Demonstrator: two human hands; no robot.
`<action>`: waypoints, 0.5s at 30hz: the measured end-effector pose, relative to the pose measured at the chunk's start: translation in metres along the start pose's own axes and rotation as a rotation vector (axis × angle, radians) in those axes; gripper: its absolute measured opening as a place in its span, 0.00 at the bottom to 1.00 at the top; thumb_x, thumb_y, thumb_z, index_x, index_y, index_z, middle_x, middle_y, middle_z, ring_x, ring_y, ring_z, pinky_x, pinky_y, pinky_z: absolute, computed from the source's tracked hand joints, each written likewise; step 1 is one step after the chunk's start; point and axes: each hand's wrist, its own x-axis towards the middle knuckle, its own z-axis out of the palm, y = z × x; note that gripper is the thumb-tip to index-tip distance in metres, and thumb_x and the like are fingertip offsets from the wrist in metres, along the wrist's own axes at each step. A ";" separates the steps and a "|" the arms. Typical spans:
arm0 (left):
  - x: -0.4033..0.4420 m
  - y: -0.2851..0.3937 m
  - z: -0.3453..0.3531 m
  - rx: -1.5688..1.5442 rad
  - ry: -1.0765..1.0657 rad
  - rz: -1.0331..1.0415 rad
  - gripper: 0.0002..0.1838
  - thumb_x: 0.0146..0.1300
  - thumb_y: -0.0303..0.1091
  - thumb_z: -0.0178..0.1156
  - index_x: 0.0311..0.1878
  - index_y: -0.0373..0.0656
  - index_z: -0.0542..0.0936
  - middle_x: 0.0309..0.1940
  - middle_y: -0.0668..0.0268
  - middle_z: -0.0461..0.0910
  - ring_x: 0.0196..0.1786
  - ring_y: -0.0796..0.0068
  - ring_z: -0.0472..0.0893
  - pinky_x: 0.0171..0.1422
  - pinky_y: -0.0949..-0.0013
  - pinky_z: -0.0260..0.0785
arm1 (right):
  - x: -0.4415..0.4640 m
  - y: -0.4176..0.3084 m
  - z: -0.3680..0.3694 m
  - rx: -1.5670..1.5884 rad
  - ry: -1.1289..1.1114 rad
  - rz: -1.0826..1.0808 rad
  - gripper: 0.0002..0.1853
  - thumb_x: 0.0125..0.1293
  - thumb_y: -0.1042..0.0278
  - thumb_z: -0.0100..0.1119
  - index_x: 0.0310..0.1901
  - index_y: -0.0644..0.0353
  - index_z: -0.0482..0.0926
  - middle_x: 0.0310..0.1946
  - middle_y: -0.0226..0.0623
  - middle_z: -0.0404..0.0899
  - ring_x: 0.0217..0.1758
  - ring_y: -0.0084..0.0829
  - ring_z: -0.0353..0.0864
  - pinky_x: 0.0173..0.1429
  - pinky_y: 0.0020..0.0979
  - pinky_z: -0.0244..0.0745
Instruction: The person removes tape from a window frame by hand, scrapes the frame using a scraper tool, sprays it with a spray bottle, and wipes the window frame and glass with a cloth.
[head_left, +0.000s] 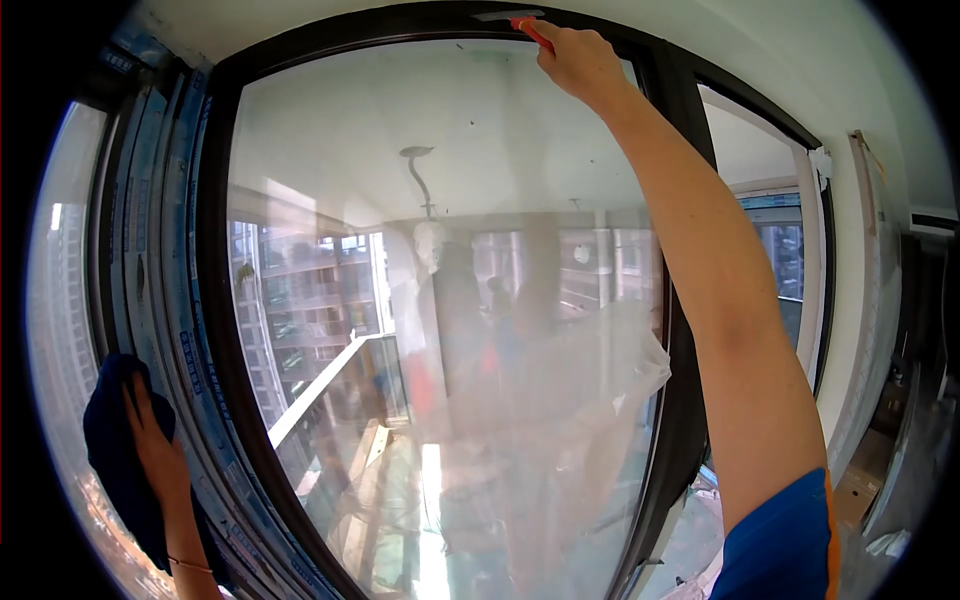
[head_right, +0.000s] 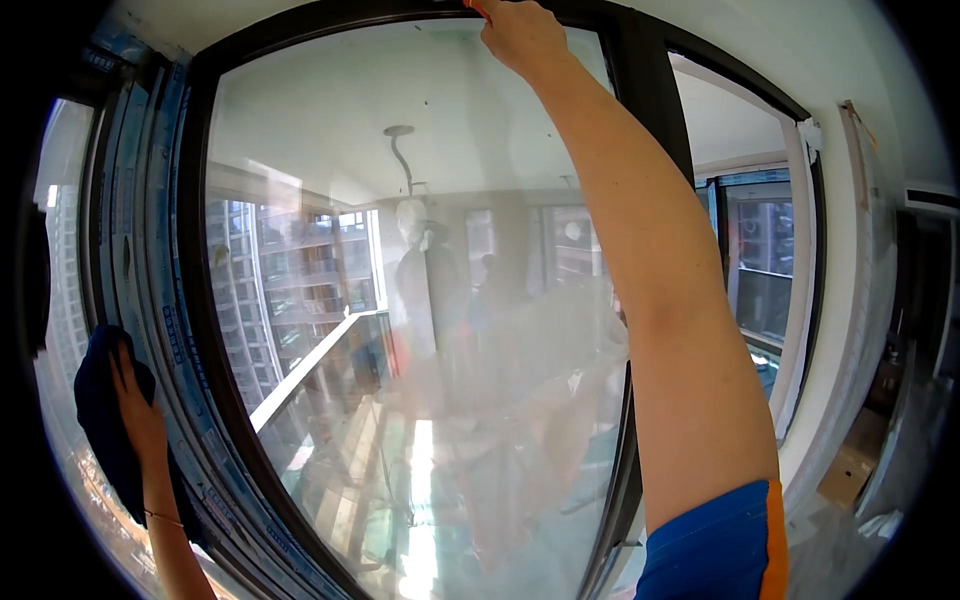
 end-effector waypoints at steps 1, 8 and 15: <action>0.000 -0.001 0.000 0.008 0.001 -0.004 0.40 0.64 0.18 0.55 0.77 0.55 0.54 0.76 0.52 0.52 0.75 0.43 0.58 0.79 0.48 0.51 | 0.001 0.002 0.001 0.025 0.000 -0.007 0.22 0.65 0.66 0.52 0.61 0.48 0.75 0.28 0.43 0.84 0.31 0.45 0.84 0.39 0.43 0.81; 0.000 -0.009 0.004 0.065 0.038 0.046 0.38 0.66 0.19 0.54 0.77 0.56 0.56 0.75 0.52 0.55 0.75 0.43 0.59 0.78 0.48 0.53 | 0.007 -0.023 0.000 -0.040 -0.012 0.059 0.21 0.65 0.65 0.52 0.61 0.45 0.75 0.28 0.42 0.84 0.33 0.45 0.85 0.40 0.44 0.81; -0.001 -0.003 0.002 0.048 0.024 0.010 0.39 0.66 0.19 0.54 0.77 0.58 0.55 0.76 0.53 0.55 0.74 0.43 0.61 0.78 0.48 0.54 | 0.009 -0.032 0.005 -0.020 -0.008 0.086 0.22 0.65 0.65 0.52 0.61 0.43 0.75 0.28 0.41 0.84 0.32 0.46 0.85 0.38 0.44 0.81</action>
